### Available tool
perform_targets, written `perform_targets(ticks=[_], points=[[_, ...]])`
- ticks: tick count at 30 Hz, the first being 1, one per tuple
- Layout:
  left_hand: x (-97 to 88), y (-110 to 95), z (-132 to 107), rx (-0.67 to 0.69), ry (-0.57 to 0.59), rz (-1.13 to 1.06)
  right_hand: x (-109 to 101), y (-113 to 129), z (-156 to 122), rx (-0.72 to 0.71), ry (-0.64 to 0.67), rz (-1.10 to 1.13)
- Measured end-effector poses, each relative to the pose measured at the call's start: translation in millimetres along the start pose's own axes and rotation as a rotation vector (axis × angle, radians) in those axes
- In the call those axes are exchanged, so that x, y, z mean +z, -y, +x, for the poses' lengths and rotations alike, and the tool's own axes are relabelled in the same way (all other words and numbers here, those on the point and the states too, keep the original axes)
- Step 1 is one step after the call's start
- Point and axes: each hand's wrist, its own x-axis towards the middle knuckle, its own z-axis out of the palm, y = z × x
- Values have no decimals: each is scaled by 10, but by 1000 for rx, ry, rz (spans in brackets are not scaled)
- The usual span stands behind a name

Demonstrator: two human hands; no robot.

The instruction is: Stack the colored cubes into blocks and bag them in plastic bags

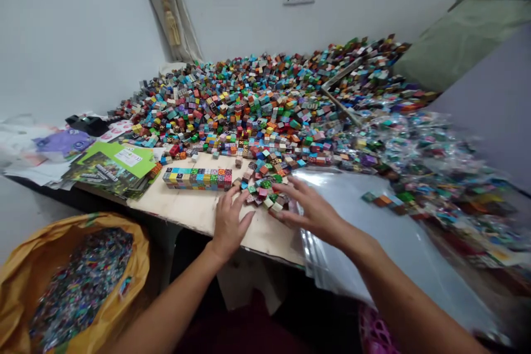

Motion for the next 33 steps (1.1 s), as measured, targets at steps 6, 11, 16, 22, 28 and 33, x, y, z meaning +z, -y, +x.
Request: perform_targets(ticks=[6,11,16,22,28,33], points=[[15,2,17,106,107,-32,346,-140,275,69,-95,-51],[-25,-12,-1,238,125,-155,223,-159,668,176,-205,-131],[-60,-32,-53,189,10,-186,323,341,808,-44,-26,-109],[-168,97,-187,-55,-99,-221,359,508,667,-117,230,-166],[-210,209,-150,-59,-57,-127,63,162,244,-100,92,95],[-160,227,39,78,150,-32,-21,139,-295,144,-55,125]])
